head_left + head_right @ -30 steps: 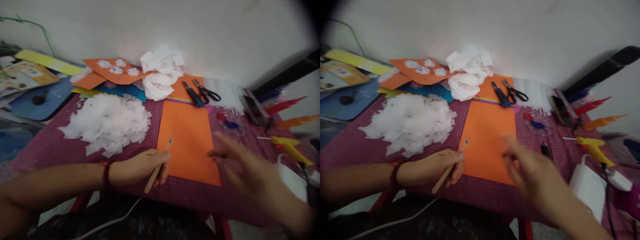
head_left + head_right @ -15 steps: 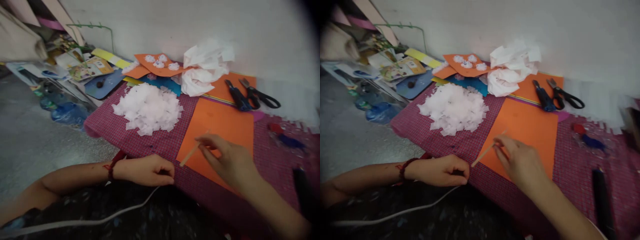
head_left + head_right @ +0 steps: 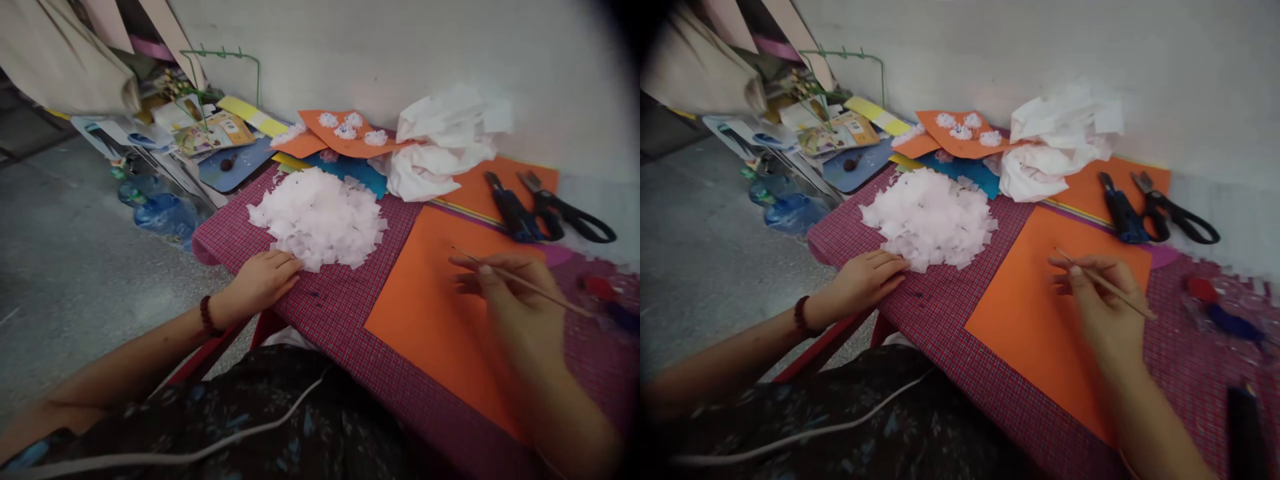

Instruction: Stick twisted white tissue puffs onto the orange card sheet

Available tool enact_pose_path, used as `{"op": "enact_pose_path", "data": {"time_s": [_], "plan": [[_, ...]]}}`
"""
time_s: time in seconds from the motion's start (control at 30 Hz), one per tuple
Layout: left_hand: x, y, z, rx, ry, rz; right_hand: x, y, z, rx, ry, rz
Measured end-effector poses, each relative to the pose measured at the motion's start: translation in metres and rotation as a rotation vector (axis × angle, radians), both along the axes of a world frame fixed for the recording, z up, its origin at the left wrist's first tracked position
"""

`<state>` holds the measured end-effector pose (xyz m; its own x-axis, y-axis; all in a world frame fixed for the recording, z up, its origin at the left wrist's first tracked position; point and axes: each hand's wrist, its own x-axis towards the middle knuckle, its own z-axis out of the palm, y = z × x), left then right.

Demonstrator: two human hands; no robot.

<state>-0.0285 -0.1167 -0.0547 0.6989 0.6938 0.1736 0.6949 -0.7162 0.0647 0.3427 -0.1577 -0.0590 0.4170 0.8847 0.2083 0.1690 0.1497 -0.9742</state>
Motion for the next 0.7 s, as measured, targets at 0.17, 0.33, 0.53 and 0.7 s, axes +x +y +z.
{"op": "enact_pose_path", "data": {"time_s": [0.17,0.33,0.53,0.7], "plan": [[0.002,0.005,-0.009,-0.013,-0.161,0.108,-0.004,0.001,-0.001,-0.034,0.014,-0.028],[0.0,0.021,0.018,-0.417,-0.69,0.392,0.002,0.005,-0.012,-0.1,0.033,-0.056],[0.054,0.045,0.062,-0.818,-0.948,0.243,0.017,0.018,-0.025,-0.143,0.288,-0.012],[0.154,0.073,0.063,-0.836,-0.839,0.038,0.018,0.022,-0.019,-0.107,0.476,-0.039]]}}
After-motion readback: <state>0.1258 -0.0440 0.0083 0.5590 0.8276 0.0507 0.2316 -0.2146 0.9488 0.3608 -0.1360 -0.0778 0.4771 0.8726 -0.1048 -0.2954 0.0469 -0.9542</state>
